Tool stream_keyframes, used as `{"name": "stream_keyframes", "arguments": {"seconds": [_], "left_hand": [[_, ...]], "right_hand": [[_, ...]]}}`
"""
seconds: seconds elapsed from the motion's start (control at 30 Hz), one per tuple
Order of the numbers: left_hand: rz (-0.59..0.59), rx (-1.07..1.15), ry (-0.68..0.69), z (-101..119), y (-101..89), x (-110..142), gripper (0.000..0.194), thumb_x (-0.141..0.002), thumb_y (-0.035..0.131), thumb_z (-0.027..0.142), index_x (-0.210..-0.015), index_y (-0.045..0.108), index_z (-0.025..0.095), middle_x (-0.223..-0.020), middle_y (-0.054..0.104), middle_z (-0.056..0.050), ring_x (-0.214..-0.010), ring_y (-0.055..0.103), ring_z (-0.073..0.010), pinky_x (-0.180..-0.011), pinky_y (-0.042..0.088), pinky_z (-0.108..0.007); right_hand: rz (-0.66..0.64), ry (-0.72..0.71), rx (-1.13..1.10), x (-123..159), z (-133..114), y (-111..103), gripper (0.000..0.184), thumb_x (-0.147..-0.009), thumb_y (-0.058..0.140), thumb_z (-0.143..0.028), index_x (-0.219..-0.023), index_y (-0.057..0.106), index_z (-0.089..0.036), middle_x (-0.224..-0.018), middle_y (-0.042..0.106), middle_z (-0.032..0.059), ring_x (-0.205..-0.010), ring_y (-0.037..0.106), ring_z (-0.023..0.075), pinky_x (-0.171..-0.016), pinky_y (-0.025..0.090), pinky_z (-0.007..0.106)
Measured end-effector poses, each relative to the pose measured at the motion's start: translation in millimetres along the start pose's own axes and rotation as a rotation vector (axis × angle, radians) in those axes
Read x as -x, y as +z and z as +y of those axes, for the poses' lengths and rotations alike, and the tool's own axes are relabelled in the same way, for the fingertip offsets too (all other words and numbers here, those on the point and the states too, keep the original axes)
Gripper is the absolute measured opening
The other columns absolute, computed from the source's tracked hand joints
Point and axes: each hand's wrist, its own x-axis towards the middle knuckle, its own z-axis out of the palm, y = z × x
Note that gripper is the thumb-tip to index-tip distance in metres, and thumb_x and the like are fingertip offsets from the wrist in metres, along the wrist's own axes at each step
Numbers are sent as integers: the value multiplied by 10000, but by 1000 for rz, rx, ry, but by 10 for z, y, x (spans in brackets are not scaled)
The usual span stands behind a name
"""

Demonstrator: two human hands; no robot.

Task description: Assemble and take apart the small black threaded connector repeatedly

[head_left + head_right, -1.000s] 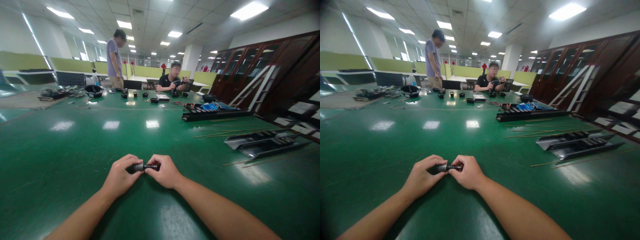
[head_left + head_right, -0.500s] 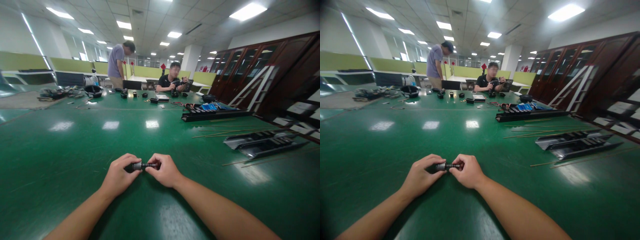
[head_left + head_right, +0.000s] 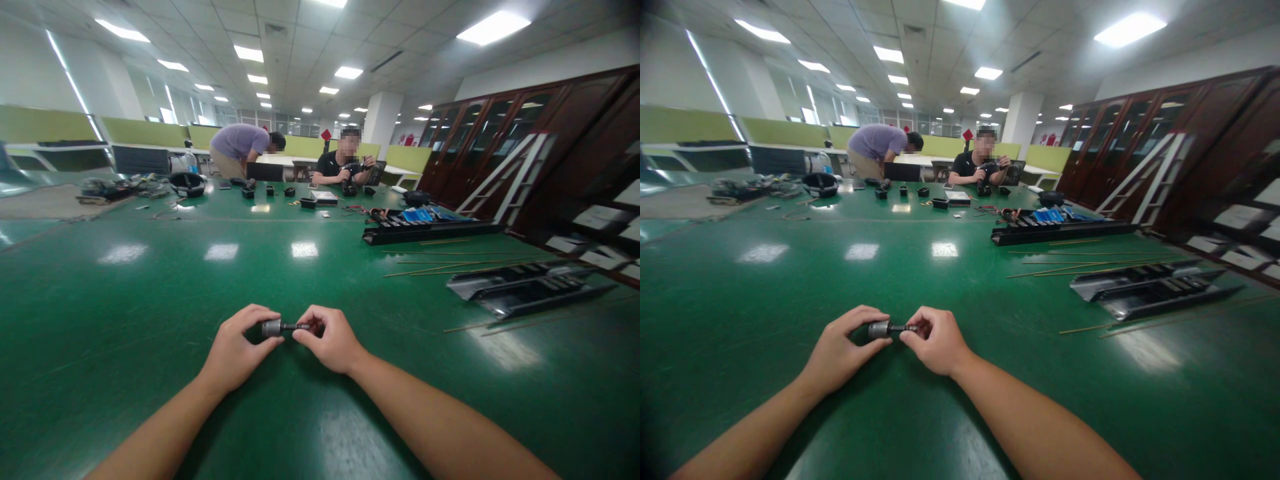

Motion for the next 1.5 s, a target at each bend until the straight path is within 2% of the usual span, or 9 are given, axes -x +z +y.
{"name": "stream_keyframes", "arguments": {"seconds": [0.93, 1.5], "left_hand": [[34, -2, -41, -48, 0, -14, 240, -765, 746, 206, -993, 675, 232, -989, 660, -22, -935, 625, -187, -851, 489, -321], [58, -28, -58, -47, -9, -21, 248, -757, 766, 279, -986, 681, 235, -992, 677, -24, -938, 636, -198, -857, 498, -332]], "right_hand": [[33, 18, 31, -9, 11, -19, 109, -755, 688, -247, -770, 657, -143, -604, 567, -11, -541, 488, 112, -530, 392, 229], [82, 42, -5, -37, 29, -27, 151, -772, 687, -289, -751, 648, -145, -588, 555, -16, -526, 480, 104, -497, 368, 213]]}}
